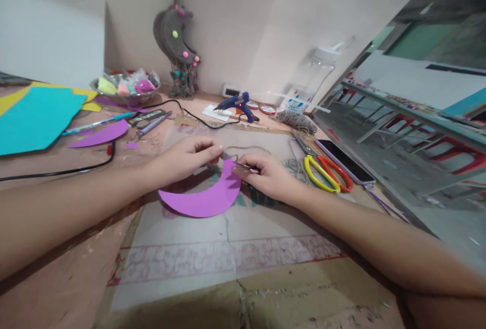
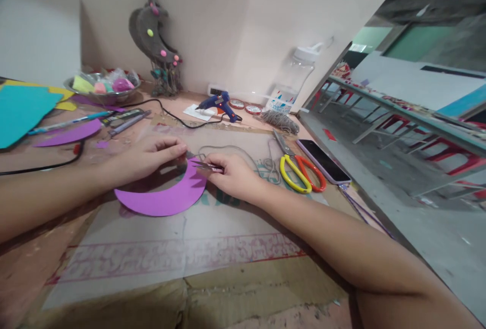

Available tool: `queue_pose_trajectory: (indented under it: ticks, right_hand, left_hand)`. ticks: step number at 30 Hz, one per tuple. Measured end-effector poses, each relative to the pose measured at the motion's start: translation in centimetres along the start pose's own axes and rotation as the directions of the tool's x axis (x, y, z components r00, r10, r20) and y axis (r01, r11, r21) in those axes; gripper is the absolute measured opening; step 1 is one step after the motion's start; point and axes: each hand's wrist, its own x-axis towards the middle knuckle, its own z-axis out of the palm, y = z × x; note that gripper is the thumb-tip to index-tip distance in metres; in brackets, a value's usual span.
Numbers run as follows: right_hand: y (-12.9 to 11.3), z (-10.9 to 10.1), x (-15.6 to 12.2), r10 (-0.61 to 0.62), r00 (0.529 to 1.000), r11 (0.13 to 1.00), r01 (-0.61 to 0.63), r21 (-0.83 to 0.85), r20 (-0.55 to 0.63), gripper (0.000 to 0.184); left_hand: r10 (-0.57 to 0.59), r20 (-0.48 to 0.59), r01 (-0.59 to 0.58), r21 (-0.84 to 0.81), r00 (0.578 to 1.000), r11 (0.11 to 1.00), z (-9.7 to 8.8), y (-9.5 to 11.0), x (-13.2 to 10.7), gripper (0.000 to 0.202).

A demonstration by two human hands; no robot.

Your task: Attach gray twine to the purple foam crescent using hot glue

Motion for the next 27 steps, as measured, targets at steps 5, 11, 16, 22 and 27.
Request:
queue_pose_trajectory:
  ticks: [5,11,16,22,27]
  right_hand:
    - [0.0,0.0,0.0,0.010,1.000,1.000,-0.010,-0.014,-0.013,0.017]
    - [0.0,0.0,-0.2,0.010,1.000,1.000,-0.010,-0.021,-0.010,0.017]
    - [0.0,-0.8,-0.7,-0.144,0.971,0.980,0.114,-0.161,-0.189,0.028]
    - [0.6,-1.5,-0.6,-0.354,0.934,0.792,0.271,-0.547,-0.051,0.038]
    - [0.5,-1.5,-0.7,-0.354,0.934,0.752,0.262,-0.605,-0.035,0.052]
  left_hand:
    - [-0.029,0.014,0.029,-0.035,0.999,0.999,-0.1,0.1,0.0,0.029]
    - [-0.058,0.013,0.059,-0.067,0.998,0.996,0.1,0.5,0.0,0.019]
    - [-0.084,0.065,0.088,-0.063,0.994,0.994,0.2,0.6,-0.1,0.020]
    - [-0.082,0.116,0.088,-0.048,0.990,0.995,0.3,0.5,-0.2,0.020]
    - [-0.069,0.102,0.069,-0.004,0.992,0.998,0.2,0.6,-0.1,0.018]
